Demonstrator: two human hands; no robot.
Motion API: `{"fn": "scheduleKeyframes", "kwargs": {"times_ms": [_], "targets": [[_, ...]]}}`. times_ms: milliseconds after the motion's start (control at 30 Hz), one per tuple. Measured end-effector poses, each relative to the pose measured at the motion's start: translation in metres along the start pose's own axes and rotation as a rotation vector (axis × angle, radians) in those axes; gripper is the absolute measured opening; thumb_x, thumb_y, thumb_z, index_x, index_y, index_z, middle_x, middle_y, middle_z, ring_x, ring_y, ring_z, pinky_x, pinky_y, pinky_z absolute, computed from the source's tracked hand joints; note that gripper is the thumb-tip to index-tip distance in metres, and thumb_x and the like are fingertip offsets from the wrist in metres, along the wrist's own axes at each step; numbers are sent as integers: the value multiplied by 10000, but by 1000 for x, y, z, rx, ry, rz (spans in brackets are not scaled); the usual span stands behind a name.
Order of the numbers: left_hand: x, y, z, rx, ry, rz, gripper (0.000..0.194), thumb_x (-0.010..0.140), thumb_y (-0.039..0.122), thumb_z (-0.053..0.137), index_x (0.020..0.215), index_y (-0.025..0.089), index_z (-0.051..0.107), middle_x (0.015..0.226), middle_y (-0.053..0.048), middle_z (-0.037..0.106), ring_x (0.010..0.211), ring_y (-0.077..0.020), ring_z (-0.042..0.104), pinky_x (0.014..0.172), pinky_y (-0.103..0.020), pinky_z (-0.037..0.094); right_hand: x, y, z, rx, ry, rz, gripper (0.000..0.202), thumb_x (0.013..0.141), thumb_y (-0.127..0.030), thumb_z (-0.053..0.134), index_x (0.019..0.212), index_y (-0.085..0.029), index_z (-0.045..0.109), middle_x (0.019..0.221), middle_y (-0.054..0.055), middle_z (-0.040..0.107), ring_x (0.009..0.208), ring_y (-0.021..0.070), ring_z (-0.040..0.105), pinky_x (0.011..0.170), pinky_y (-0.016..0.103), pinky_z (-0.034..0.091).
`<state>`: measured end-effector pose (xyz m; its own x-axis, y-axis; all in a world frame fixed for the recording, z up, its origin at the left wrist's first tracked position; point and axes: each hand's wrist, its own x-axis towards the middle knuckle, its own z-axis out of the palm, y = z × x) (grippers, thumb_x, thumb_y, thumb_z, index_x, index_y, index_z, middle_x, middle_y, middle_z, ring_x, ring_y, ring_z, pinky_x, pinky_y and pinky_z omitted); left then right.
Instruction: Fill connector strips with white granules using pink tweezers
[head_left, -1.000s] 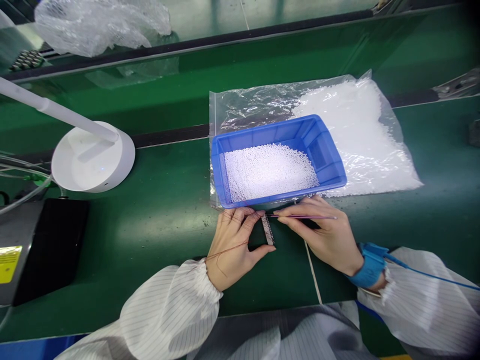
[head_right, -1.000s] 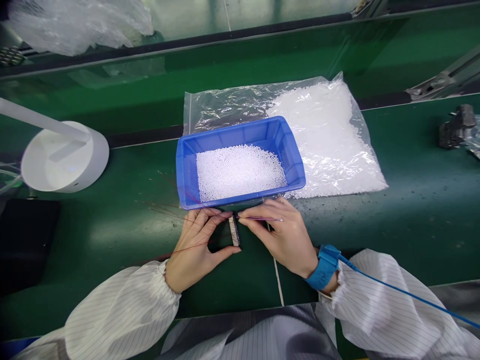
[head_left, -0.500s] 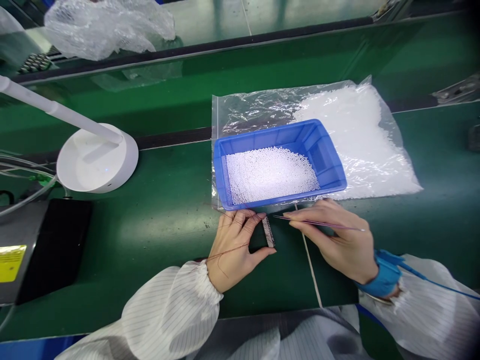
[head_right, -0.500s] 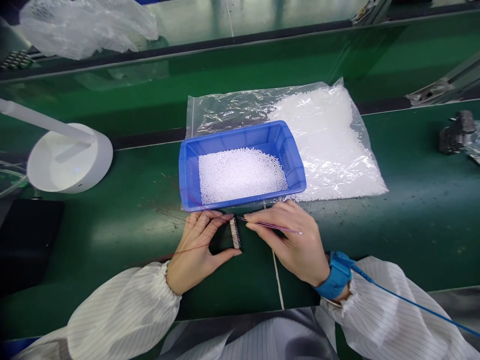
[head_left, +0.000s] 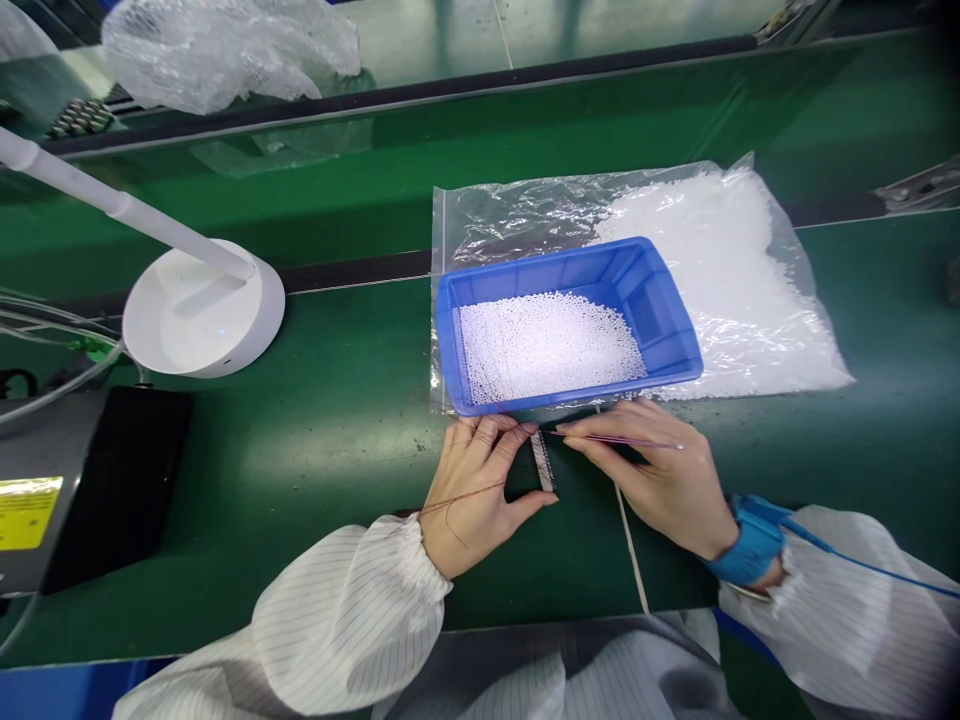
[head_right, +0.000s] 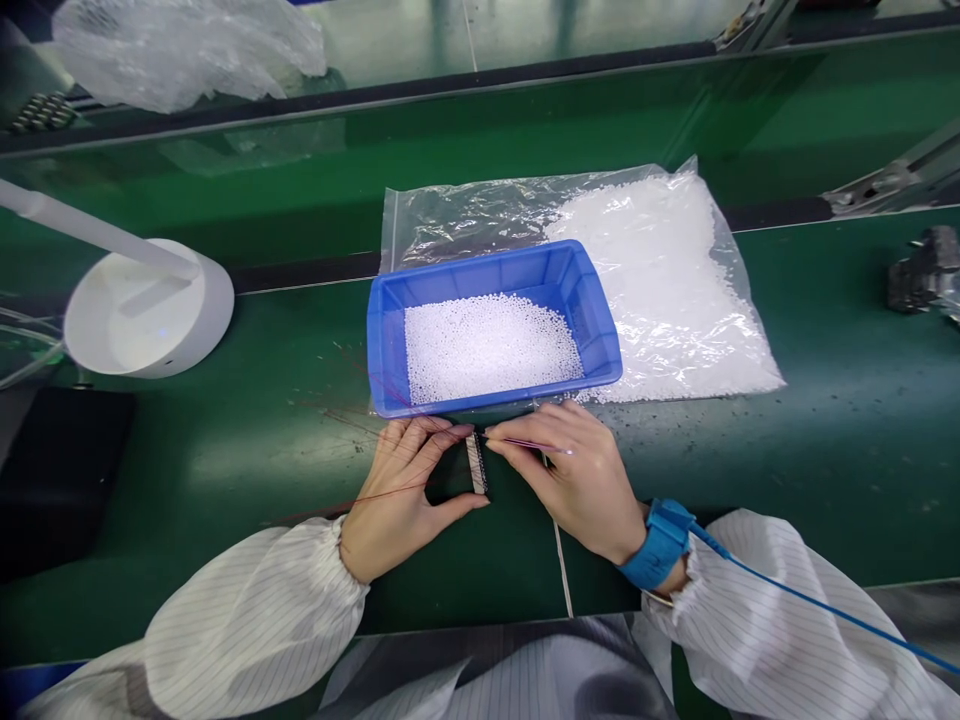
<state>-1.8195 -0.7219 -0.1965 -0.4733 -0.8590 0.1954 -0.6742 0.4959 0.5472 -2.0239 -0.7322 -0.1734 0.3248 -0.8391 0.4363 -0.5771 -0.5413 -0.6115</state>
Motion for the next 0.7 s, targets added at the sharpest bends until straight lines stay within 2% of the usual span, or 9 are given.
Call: {"fn": "scheduleKeyframes", "kwargs": {"times_ms": [267,700], "targets": [[-1,1,-1,-11,-24,-24,619,747,406,797,1252,215,493,1135,-83,565,1061,-270,507,894,-443,459,1,0,1,-25,-6,-8,116,869,-132,644,959,-204,656,835,-7,737,688,128,633,614,310,473],[-1,1,0,-1,-4,0,646,728,406,812,1246,186,495,1131,-88,562,1056,-266,494,889,-432,455,1,0,2,-28,-13,-23,129,857,-114,656,955,-197,637,847,-8,738,696,127,633,628,316,446]]}}
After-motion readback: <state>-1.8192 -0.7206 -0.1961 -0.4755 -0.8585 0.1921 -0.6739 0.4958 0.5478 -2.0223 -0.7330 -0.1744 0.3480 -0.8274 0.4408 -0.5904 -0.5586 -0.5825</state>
